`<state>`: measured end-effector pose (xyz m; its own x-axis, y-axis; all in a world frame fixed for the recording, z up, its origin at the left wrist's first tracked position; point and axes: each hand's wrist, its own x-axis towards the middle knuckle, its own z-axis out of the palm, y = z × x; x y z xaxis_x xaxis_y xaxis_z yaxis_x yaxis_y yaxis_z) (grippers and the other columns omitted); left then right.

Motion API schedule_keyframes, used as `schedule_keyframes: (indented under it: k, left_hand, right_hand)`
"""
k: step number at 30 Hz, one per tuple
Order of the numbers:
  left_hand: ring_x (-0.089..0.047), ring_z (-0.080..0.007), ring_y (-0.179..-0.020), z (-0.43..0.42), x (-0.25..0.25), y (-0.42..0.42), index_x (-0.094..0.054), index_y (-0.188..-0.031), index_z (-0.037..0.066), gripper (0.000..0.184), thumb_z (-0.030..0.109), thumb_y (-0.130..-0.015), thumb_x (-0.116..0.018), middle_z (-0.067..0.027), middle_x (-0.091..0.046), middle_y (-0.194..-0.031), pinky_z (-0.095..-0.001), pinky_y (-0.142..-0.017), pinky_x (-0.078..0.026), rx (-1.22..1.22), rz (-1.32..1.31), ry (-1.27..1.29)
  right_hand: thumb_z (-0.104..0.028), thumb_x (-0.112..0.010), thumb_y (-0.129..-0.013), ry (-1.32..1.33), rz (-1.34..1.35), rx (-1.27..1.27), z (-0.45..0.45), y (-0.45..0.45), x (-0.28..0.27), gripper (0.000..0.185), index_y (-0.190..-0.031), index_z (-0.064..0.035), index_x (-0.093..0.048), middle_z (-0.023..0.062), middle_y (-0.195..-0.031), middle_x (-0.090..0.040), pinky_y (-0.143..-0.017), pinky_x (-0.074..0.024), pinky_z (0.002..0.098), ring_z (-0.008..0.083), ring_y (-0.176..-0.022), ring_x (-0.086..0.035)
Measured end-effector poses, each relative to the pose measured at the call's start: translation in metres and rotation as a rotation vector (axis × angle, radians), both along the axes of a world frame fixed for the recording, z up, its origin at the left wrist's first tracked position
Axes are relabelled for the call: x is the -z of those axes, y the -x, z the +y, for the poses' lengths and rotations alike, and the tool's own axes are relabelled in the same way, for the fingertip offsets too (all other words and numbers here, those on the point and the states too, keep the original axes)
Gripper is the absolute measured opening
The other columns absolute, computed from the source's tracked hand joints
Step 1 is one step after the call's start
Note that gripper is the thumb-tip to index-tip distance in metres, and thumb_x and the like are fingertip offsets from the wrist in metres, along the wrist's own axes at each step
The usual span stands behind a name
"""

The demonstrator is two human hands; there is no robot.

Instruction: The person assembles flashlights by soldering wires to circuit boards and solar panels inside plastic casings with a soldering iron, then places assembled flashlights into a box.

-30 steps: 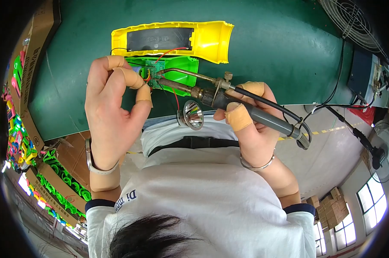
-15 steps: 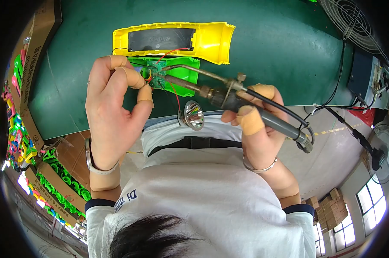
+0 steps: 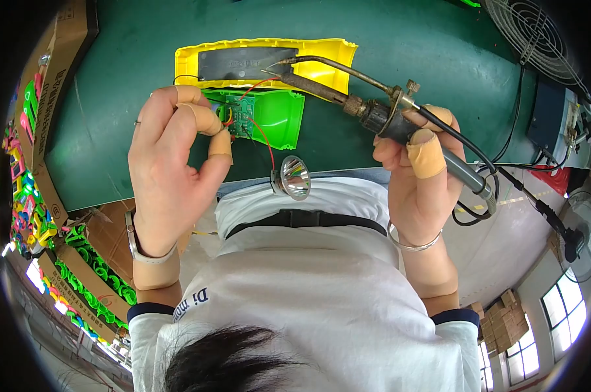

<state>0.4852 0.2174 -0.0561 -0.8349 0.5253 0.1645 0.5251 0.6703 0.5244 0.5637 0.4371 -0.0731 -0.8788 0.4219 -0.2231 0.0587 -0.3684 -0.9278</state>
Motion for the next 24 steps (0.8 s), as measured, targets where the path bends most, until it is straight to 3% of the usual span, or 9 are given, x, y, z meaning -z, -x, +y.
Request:
schedule_keyframes:
  k: [4,10,13,15,17,19,22,24]
  left_hand:
    - [-0.054,-0.0232,-0.073,-0.004,0.006,0.005,-0.053,-0.078,0.006,0.022,-0.002,-0.063,-0.067,-0.0079,-0.056,-0.083,-0.0317,-0.062,-0.044,0.057,0.11,-0.018]
    - [-0.056,-0.0232,-0.075,-0.006,0.008,0.006,-0.057,-0.088,0.006,0.023,0.001,-0.068,-0.067,-0.0079,-0.059,-0.081,-0.0317,-0.064,-0.046,0.013,0.03,-0.044]
    - [-0.057,-0.0218,-0.08,-0.031,-0.004,0.019,-0.061,-0.091,0.011,0.028,0.007,-0.065,-0.069,-0.0059,-0.059,-0.087,-0.0307,-0.063,-0.047,0.121,0.189,-0.145]
    - [-0.056,-0.0208,-0.083,-0.06,-0.017,0.023,-0.061,-0.092,0.012,0.03,0.006,-0.064,-0.069,-0.0046,-0.06,-0.091,-0.0313,-0.066,-0.047,0.28,0.349,0.104]
    - [-0.055,-0.0187,-0.09,-0.073,-0.024,0.02,-0.062,-0.091,0.015,0.027,0.008,-0.066,-0.065,-0.002,-0.059,-0.094,-0.0313,-0.071,-0.048,0.445,0.47,0.326]
    - [-0.054,-0.0187,-0.092,-0.076,-0.019,0.011,-0.061,-0.09,0.015,0.023,0.01,-0.068,-0.063,-0.0015,-0.059,-0.095,-0.0312,-0.072,-0.047,0.571,0.442,0.352]
    - [-0.055,-0.0185,-0.092,-0.074,-0.004,0.003,-0.061,-0.086,0.012,0.018,0.011,-0.068,-0.06,-0.001,-0.059,-0.093,-0.0304,-0.073,-0.047,0.668,0.403,0.291]
    - [-0.055,-0.0184,-0.091,-0.064,0.002,0.008,-0.061,-0.084,0.011,0.019,0.01,-0.066,-0.06,-0.0009,-0.059,-0.092,-0.0302,-0.072,-0.047,0.648,0.322,0.145]
  right_hand:
    - [-0.022,-0.053,-0.085,-0.031,0.025,-0.054,0.005,0.0,0.004,0.028,-0.098,0.0029,-0.051,0.0083,-0.082,-0.054,-0.061,-0.0441,0.0252,0.0168,-0.065,-0.056]
    - [-0.023,-0.052,-0.085,0.011,0.012,-0.049,0.004,-0.001,0.002,0.03,-0.099,0.0032,-0.05,0.0085,-0.081,-0.054,-0.063,-0.0455,0.0255,0.017,-0.067,-0.057]
    - [-0.023,-0.051,-0.086,0.025,0.006,-0.027,0.005,0.0,0.001,0.03,-0.099,0.0033,-0.05,0.0089,-0.082,-0.054,-0.063,-0.0455,0.0254,0.017,-0.067,-0.056]
    - [-0.023,-0.05,-0.086,0.019,-0.001,0.015,0.007,-0.001,0.001,0.03,-0.1,0.0033,-0.05,0.0094,-0.083,-0.055,-0.063,-0.0453,0.0253,0.017,-0.068,-0.056]
    - [-0.024,-0.046,-0.089,0.042,0.049,-0.124,0.019,-0.002,0.006,0.027,-0.104,-0.0022,-0.051,0.0074,-0.088,-0.058,-0.072,-0.0417,0.0318,0.0142,-0.077,-0.056]
    - [-0.026,-0.044,-0.09,0.015,0.033,-0.154,0.019,0.0,0.008,0.029,-0.109,-0.0044,-0.049,0.0057,-0.086,-0.06,-0.077,-0.0386,0.0344,0.0116,-0.079,-0.054]
    - [-0.023,-0.048,-0.088,0.009,0.079,-0.134,0.015,0.005,0.01,0.03,-0.101,0.004,-0.05,0.0099,-0.082,-0.055,-0.066,-0.0446,0.0265,0.017,-0.069,-0.054]
    - [-0.027,-0.045,-0.09,0.027,0.063,-0.166,0.014,0.005,0.004,0.031,-0.106,-0.0019,-0.05,0.0058,-0.08,-0.057,-0.072,-0.0386,0.0316,0.013,-0.072,-0.051]
